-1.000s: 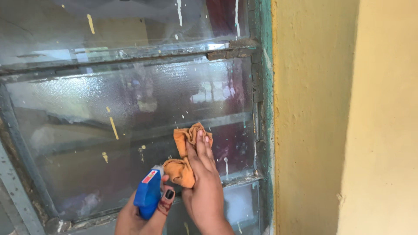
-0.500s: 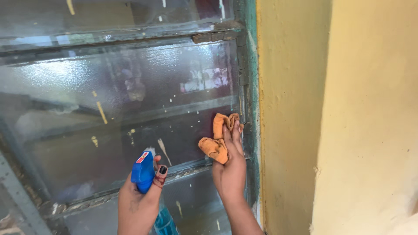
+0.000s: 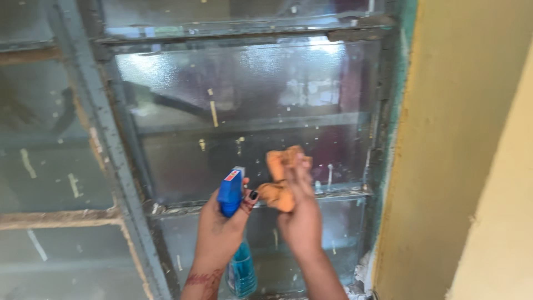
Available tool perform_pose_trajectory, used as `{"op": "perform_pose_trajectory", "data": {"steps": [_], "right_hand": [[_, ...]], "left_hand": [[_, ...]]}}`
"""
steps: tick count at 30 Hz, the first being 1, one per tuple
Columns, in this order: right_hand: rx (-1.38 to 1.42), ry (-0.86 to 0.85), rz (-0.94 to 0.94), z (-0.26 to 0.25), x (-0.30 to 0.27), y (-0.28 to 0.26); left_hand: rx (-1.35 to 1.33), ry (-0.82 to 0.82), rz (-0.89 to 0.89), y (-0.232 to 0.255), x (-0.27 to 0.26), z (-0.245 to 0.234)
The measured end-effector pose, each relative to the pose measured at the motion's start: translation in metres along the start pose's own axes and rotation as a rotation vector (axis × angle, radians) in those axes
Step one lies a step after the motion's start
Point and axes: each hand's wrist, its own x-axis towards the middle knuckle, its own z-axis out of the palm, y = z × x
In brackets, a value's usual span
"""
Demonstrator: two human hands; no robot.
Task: The person sprays a cleaning solution onto a multi-pane window and wipes the surface with an orange cloth. They repeatedly spray and wipe different sections of the window, moving from the upper panes to the lower ones.
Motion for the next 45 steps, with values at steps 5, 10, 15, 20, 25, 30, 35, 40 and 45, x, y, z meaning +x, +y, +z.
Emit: {"op": "perform_pose_trajectory", "data": {"steps": [5, 10, 15, 20, 25, 30, 35, 40, 45], "right_hand": [[-0.055, 0.226, 0.174, -0.020, 0.003, 0.029], [-0.017, 0.258, 0.213, -0.017, 0.004, 0.023], [0.056, 0.075, 0.113, 0.014, -0.003, -0.014], [0.015, 0.070, 0.052, 0.018, -0.005, -0.012], [-0.109, 0.277, 0.175, -0.017, 0.005, 0.030], [-0.058, 0.282, 0.156, -0.009, 0.003, 0.020], [0.062, 0.062, 0.064, 0.024, -0.012, -0.014], [-0.063, 0.174, 0.052, 0.007, -0.002, 0.016], [-0.172, 0.325, 0.356, -0.022, 0.006, 0.036]], "left_hand": [[-0.138, -0.026, -0.011, 0.005, 0.000, 0.004], [-0.094, -0.049, -0.012, 0.014, -0.007, 0.004], [0.086, -0.026, -0.034, 0.026, -0.013, 0.000], [-0.020, -0.042, -0.042, 0.024, -0.013, -0.002], [-0.151, -0.073, -0.053, 0.016, -0.015, -0.006], [-0.177, -0.059, -0.047, 0.008, -0.010, -0.008], [-0.201, -0.045, -0.090, -0.011, -0.006, -0.009], [-0.250, -0.041, -0.136, -0.036, -0.003, -0.013], [-0.348, -0.058, -0.125, -0.061, 0.004, -0.016]]}}
